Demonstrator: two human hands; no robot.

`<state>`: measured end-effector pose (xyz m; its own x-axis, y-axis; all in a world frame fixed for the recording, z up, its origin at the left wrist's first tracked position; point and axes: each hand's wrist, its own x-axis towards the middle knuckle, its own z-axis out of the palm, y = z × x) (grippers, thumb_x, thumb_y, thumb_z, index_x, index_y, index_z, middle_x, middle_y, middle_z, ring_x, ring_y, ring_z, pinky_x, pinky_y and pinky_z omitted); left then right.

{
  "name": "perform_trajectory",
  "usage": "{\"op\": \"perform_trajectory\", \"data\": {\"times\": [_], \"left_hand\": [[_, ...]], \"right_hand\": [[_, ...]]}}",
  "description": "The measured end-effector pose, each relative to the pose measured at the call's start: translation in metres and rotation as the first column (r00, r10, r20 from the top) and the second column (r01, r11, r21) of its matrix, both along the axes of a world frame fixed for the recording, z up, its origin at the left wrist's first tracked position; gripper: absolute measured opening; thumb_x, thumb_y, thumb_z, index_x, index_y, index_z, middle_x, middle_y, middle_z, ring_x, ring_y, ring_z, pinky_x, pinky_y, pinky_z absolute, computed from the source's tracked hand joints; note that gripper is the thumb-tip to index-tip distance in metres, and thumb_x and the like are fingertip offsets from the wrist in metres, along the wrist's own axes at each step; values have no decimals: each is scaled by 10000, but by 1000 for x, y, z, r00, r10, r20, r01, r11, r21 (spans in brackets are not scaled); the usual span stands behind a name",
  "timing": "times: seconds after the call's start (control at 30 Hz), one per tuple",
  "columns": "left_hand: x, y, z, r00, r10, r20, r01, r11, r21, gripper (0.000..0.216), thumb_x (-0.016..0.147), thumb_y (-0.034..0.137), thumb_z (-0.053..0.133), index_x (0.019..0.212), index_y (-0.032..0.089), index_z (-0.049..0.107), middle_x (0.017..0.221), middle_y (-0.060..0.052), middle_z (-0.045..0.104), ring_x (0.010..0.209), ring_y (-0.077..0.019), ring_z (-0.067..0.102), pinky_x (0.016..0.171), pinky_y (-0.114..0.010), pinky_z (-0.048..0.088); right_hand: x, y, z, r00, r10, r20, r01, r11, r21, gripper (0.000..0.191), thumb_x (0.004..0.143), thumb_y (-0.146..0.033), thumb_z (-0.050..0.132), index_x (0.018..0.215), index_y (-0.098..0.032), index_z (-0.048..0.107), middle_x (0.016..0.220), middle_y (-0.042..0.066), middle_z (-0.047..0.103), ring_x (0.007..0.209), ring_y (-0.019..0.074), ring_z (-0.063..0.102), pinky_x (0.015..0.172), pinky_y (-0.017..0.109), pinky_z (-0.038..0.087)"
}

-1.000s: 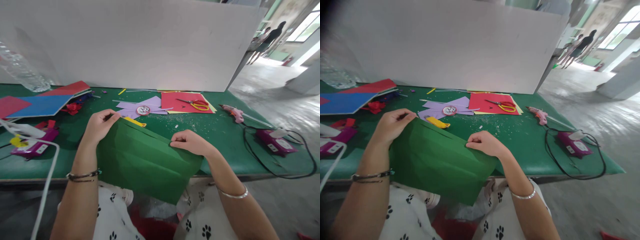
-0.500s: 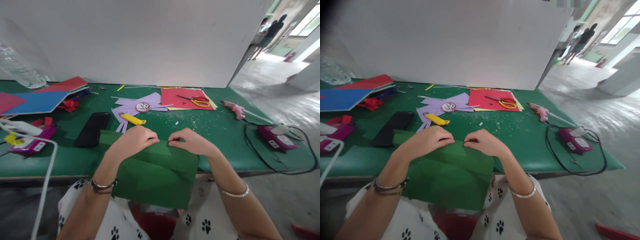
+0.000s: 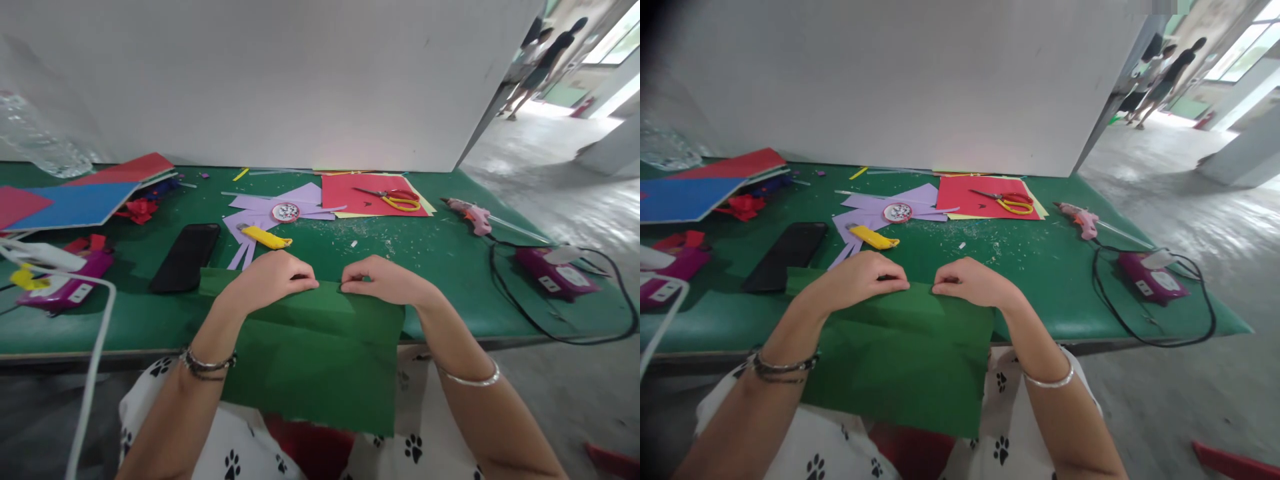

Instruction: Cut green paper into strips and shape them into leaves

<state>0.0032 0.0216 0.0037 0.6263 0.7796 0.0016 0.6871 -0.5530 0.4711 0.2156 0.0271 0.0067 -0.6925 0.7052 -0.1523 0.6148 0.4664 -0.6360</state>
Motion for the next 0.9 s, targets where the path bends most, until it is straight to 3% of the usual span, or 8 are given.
{"op": "perform_trajectory", "data": {"times": [0.23, 0.53, 0.73, 0.9], "left_hand": [[-1, 5, -1, 999, -3, 39, 0, 997, 80, 319, 819, 397, 395, 695, 210, 622, 688, 12, 648, 638, -142, 570, 570, -231, 344], [-13, 12, -9, 999, 48, 18, -47, 999, -11, 330, 789, 443, 399, 683, 226, 624, 677, 11, 644, 607, -150, 564, 540, -236, 348], [-23, 14, -7, 990, 140, 11, -140, 990, -11, 303, 757, 440, 428, 635, 233, 613, 651, 15, 642, 577, -154, 561, 517, -233, 342], [-30, 16, -7, 989, 146, 22, -146, 989, -28, 319, 752, 463, 418, 636, 230, 603, 658, 17, 639, 582, -150, 558, 530, -230, 350]], "right_hand": [[15, 3, 8, 998, -52, 19, 52, 999, 1, 247, 776, -330, 417, 612, -168, 506, 568, -25, 463, 512, 81, 368, 493, 218, 262], [23, 10, 0, 997, -20, 79, 24, 998, -61, 242, 759, -331, 428, 669, -156, 570, 592, -12, 488, 536, 87, 383, 497, 220, 273], [30, 16, -4, 994, -54, 92, 61, 995, -82, 323, 777, -371, 385, 536, -165, 450, 521, -41, 316, 495, 73, 279, 479, 225, 239], [33, 15, -1, 995, -74, 73, 81, 992, -97, 240, 745, -340, 428, 595, -165, 493, 539, -39, 381, 502, 76, 340, 490, 225, 261]]}}
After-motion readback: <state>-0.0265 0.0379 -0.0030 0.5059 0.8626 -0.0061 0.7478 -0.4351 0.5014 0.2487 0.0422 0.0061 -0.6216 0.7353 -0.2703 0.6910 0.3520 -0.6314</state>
